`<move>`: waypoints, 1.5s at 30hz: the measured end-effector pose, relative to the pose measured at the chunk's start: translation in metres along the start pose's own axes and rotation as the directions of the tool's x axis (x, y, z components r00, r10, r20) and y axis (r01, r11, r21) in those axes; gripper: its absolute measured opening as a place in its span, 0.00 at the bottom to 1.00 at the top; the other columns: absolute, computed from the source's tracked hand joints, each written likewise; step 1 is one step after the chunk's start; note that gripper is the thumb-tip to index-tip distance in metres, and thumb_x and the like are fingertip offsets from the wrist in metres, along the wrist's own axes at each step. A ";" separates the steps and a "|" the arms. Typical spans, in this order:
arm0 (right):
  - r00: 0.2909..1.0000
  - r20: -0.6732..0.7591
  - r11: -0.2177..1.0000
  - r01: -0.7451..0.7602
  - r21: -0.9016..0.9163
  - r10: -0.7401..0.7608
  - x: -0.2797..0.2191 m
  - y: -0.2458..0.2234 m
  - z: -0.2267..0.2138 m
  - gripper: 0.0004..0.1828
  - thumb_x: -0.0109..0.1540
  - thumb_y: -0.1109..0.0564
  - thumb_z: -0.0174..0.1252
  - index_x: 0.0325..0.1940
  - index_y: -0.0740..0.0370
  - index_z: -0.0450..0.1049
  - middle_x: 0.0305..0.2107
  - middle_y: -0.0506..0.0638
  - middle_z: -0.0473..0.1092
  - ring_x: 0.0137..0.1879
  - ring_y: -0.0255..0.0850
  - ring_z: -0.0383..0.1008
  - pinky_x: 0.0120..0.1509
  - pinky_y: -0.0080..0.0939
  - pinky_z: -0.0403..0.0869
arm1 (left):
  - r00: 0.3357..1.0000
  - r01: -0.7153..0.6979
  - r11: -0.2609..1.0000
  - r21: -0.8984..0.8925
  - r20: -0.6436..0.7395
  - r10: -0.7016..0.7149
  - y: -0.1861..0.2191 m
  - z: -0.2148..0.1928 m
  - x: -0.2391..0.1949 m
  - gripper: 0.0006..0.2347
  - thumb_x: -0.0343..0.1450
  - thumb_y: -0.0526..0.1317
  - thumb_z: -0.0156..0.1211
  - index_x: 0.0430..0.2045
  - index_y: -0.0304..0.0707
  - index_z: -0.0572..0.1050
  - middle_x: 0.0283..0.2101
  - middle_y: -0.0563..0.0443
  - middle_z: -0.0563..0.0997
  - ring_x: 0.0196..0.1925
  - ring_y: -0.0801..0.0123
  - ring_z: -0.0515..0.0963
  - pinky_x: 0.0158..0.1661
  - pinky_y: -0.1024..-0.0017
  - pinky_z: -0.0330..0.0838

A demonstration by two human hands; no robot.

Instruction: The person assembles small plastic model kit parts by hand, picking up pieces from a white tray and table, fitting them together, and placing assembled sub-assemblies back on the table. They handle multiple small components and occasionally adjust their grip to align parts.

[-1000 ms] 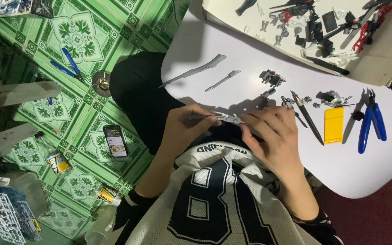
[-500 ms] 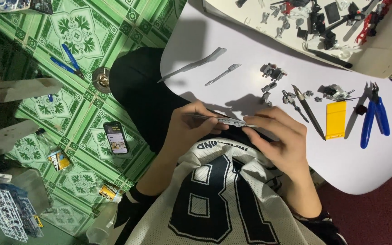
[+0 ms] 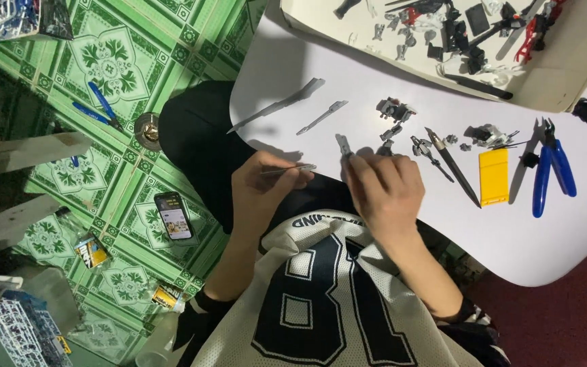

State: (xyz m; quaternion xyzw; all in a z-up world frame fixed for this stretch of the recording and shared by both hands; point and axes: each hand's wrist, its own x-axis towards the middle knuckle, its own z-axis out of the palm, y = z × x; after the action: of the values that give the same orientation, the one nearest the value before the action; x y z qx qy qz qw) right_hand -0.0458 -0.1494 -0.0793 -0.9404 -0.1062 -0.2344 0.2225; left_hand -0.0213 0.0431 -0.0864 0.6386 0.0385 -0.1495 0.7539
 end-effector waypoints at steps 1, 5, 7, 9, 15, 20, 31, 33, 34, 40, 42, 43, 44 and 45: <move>1.000 -0.016 0.999 0.008 -0.047 -0.009 0.002 -0.002 0.003 0.05 0.55 0.62 0.67 0.34 0.60 0.77 0.24 0.52 0.67 0.29 0.44 0.66 0.33 0.39 0.66 | 1.000 0.005 1.000 -0.008 0.001 -0.005 -0.003 -0.001 -0.001 0.04 0.68 0.30 0.61 0.29 0.25 0.73 0.30 0.34 0.82 0.32 0.58 0.84 0.32 0.68 0.82; 1.000 0.004 1.000 -0.017 0.019 0.017 0.010 -0.010 -0.003 0.07 0.60 0.57 0.62 0.40 0.61 0.77 0.28 0.54 0.66 0.31 0.48 0.65 0.36 0.44 0.66 | 1.000 0.001 1.000 0.027 -0.002 -0.001 0.001 -0.003 -0.002 0.04 0.68 0.31 0.60 0.30 0.26 0.73 0.29 0.35 0.81 0.31 0.58 0.84 0.31 0.67 0.83; 0.996 0.027 0.993 -0.090 0.073 0.088 -0.018 0.004 -0.010 0.06 0.60 0.57 0.59 0.38 0.61 0.77 0.28 0.54 0.66 0.31 0.49 0.64 0.36 0.45 0.66 | 1.000 -0.006 1.000 -0.002 0.010 0.006 0.001 -0.006 -0.002 0.04 0.69 0.32 0.58 0.30 0.28 0.72 0.31 0.35 0.82 0.33 0.57 0.84 0.32 0.67 0.82; 0.986 0.059 0.978 -0.163 0.128 0.156 -0.034 0.016 -0.022 0.06 0.61 0.57 0.57 0.37 0.60 0.78 0.27 0.53 0.66 0.31 0.49 0.64 0.37 0.46 0.67 | 1.000 -0.009 0.999 -0.032 0.017 0.009 -0.001 -0.009 -0.003 0.04 0.69 0.32 0.57 0.31 0.29 0.72 0.32 0.36 0.82 0.34 0.57 0.84 0.33 0.68 0.82; 0.906 0.166 0.904 -0.409 0.120 0.388 -0.030 0.024 -0.067 0.06 0.65 0.62 0.56 0.39 0.68 0.76 0.31 0.59 0.67 0.34 0.51 0.64 0.38 0.46 0.65 | 0.997 0.032 0.998 -0.051 0.067 -0.029 -0.007 -0.007 -0.002 0.05 0.70 0.32 0.55 0.34 0.27 0.73 0.33 0.34 0.82 0.35 0.54 0.84 0.34 0.64 0.82; 0.879 0.267 0.903 -0.425 0.064 0.395 -0.029 0.020 -0.068 0.07 0.60 0.60 0.63 0.41 0.65 0.78 0.30 0.57 0.68 0.36 0.50 0.67 0.41 0.47 0.69 | 0.993 0.056 0.998 0.003 0.100 -0.056 0.001 0.006 -0.001 0.04 0.67 0.28 0.58 0.33 0.26 0.75 0.34 0.36 0.82 0.36 0.57 0.84 0.34 0.67 0.82; 0.791 0.323 0.780 -0.593 0.200 0.519 -0.032 0.022 -0.071 0.02 0.62 0.64 0.59 0.37 0.66 0.74 0.29 0.56 0.68 0.35 0.50 0.68 0.38 0.46 0.68 | 0.991 0.038 0.999 -0.008 0.126 -0.037 0.006 0.032 -0.006 0.05 0.63 0.27 0.66 0.29 0.32 0.78 0.29 0.42 0.83 0.33 0.65 0.83 0.31 0.72 0.80; 0.769 0.339 0.712 -0.635 0.301 0.543 -0.037 0.025 -0.073 0.01 0.62 0.64 0.58 0.37 0.65 0.73 0.26 0.57 0.69 0.30 0.49 0.69 0.34 0.44 0.67 | 0.989 0.041 0.999 -0.004 0.139 -0.040 0.008 0.037 -0.007 0.06 0.62 0.28 0.68 0.29 0.32 0.78 0.27 0.43 0.83 0.32 0.68 0.82 0.30 0.75 0.79; 0.765 0.347 0.647 -0.643 0.410 0.542 -0.037 0.025 -0.073 0.01 0.60 0.65 0.59 0.35 0.65 0.75 0.23 0.55 0.70 0.27 0.45 0.67 0.33 0.41 0.66 | 0.983 0.071 0.997 -0.008 0.169 -0.068 0.009 0.039 -0.007 0.05 0.63 0.29 0.68 0.28 0.34 0.79 0.28 0.43 0.83 0.32 0.70 0.82 0.30 0.76 0.78; 0.801 0.319 0.517 -0.579 0.631 0.507 -0.030 0.021 -0.074 0.03 0.56 0.66 0.59 0.32 0.69 0.77 0.16 0.53 0.68 0.20 0.34 0.54 0.26 0.33 0.59 | 0.960 0.164 0.986 -0.041 0.236 -0.150 0.019 0.044 -0.008 0.05 0.63 0.32 0.68 0.28 0.35 0.79 0.31 0.40 0.83 0.36 0.72 0.80 0.32 0.77 0.76; 0.808 0.313 0.504 -0.564 0.654 0.499 -0.029 0.021 -0.073 0.03 0.55 0.66 0.59 0.31 0.70 0.77 0.15 0.53 0.67 0.19 0.34 0.54 0.25 0.33 0.58 | 0.957 0.191 0.980 -0.057 0.233 -0.173 0.020 0.043 -0.009 0.05 0.63 0.33 0.68 0.27 0.34 0.79 0.32 0.40 0.83 0.36 0.72 0.81 0.32 0.76 0.76; 0.832 0.286 0.503 -0.524 0.688 0.475 -0.030 0.021 -0.071 0.03 0.56 0.67 0.57 0.32 0.70 0.77 0.17 0.54 0.69 0.20 0.34 0.60 0.26 0.32 0.61 | 0.952 0.216 0.970 -0.109 0.244 -0.185 0.019 0.043 -0.011 0.05 0.63 0.32 0.67 0.28 0.31 0.78 0.34 0.36 0.83 0.38 0.65 0.82 0.34 0.74 0.78; 0.854 0.257 0.500 -0.482 0.720 0.453 -0.030 0.021 -0.070 0.04 0.57 0.68 0.56 0.32 0.71 0.76 0.18 0.55 0.70 0.22 0.34 0.66 0.27 0.32 0.64 | 0.946 0.241 0.957 -0.160 0.258 -0.196 0.017 0.043 -0.012 0.05 0.64 0.31 0.66 0.28 0.28 0.77 0.36 0.32 0.82 0.40 0.59 0.82 0.36 0.72 0.79; 0.854 0.257 0.500 -0.481 0.720 0.452 -0.029 0.021 -0.069 0.04 0.57 0.68 0.56 0.32 0.71 0.76 0.18 0.55 0.70 0.22 0.34 0.66 0.27 0.32 0.64 | 0.947 0.241 0.957 -0.161 0.257 -0.195 0.018 0.043 -0.012 0.05 0.64 0.31 0.66 0.28 0.28 0.77 0.36 0.32 0.82 0.40 0.59 0.82 0.36 0.72 0.79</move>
State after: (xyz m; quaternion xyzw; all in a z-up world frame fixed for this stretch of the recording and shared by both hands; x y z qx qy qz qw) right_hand -0.0919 -0.2030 -0.0463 -0.7533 0.0586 -0.0820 0.6499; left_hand -0.0335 0.0056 -0.0588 0.5329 0.0324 -0.3033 0.7893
